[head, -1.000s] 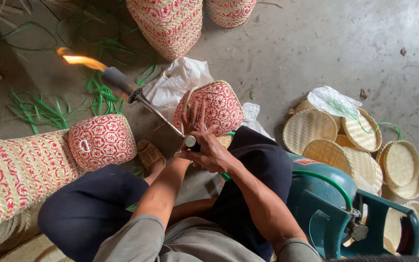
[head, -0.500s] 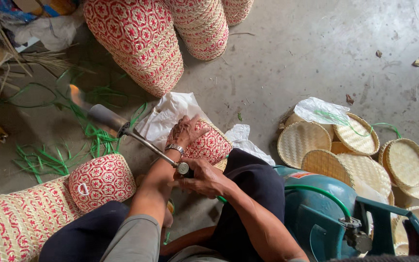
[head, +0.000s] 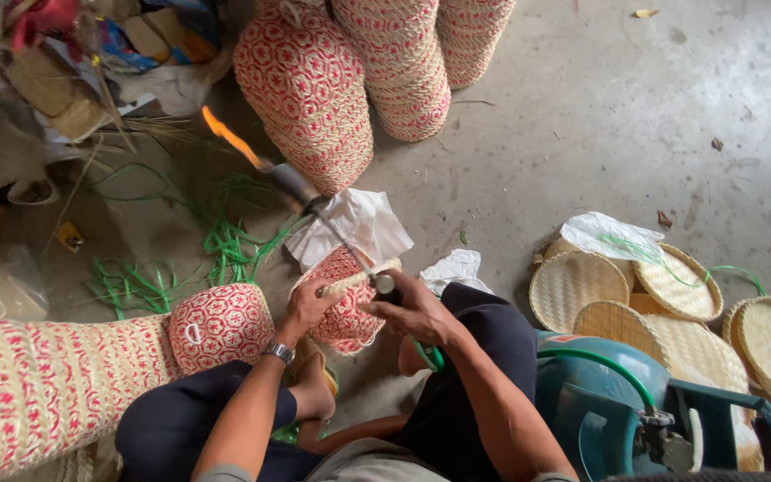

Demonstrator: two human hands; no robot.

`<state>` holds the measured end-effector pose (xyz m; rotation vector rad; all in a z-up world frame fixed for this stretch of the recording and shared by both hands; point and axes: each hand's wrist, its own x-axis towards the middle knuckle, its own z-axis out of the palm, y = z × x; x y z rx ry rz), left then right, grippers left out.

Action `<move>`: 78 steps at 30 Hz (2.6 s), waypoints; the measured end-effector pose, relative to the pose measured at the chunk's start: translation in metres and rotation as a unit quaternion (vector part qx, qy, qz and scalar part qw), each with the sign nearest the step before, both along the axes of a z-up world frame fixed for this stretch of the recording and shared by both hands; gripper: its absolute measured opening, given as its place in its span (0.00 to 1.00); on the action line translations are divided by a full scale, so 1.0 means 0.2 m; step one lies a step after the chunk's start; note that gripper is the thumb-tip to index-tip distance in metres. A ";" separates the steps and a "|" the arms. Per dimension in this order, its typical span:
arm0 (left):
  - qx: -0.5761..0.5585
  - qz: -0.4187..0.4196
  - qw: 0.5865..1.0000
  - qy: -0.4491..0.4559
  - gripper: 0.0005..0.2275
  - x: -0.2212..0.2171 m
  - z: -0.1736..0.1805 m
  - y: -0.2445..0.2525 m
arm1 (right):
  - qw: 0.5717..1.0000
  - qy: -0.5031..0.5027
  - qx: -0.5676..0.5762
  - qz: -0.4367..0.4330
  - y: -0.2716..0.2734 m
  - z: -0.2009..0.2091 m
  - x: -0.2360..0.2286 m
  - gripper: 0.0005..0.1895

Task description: The person uses a handheld blowtorch to apply flame to the interior and exterior surfaces of woven baskets. They rotate each basket to treat different sides and then place the finished items onto a stack.

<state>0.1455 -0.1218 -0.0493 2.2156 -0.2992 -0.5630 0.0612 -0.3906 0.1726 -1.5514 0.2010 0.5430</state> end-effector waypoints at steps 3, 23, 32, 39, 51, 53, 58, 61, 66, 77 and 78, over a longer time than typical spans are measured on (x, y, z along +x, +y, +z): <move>-0.097 0.198 0.975 0.018 0.15 -0.17 0.29 0.14 | 0.995 -0.074 0.008 -0.069 -0.04 -0.04 -0.01 0.15; -0.661 0.361 0.657 0.026 0.22 -0.74 1.02 0.39 | 0.913 -0.208 -0.266 -0.228 0.28 -0.04 -0.30 0.24; -0.702 0.305 0.643 -0.023 0.23 -0.74 1.04 0.72 | 0.917 -0.216 -0.298 -0.155 0.14 -0.17 -0.32 0.21; -0.459 0.387 0.756 -0.262 0.25 -0.54 0.90 0.89 | 0.985 -0.160 -0.021 -0.066 0.00 0.15 -0.45 0.17; -0.716 0.334 0.594 0.152 0.21 -0.42 0.86 0.86 | 0.952 -0.152 -0.250 -0.091 -0.05 0.29 -0.53 0.16; -0.737 0.283 0.599 0.135 0.21 -0.38 0.89 0.79 | 0.956 -0.158 -0.198 -0.146 -0.02 0.28 -0.45 0.17; -0.703 0.322 0.629 0.079 0.20 -0.47 0.89 0.73 | 0.961 -0.160 -0.125 -0.189 0.05 0.20 -0.44 0.20; -0.459 0.284 0.817 -0.203 0.20 -0.55 0.97 0.70 | 0.951 -0.169 -0.174 -0.190 0.07 0.17 -0.41 0.23; -0.669 0.330 0.663 0.068 0.21 -0.65 1.17 0.65 | 0.915 -0.247 -0.259 -0.189 0.13 0.17 -0.37 0.27; -0.384 0.433 0.760 -0.295 0.26 -0.33 1.12 1.03 | 0.971 -0.162 -0.174 0.012 -0.04 0.36 -0.43 0.14; -0.332 0.413 0.777 -0.338 0.27 -0.31 1.11 1.06 | 0.977 -0.156 -0.138 0.047 -0.05 0.38 -0.45 0.12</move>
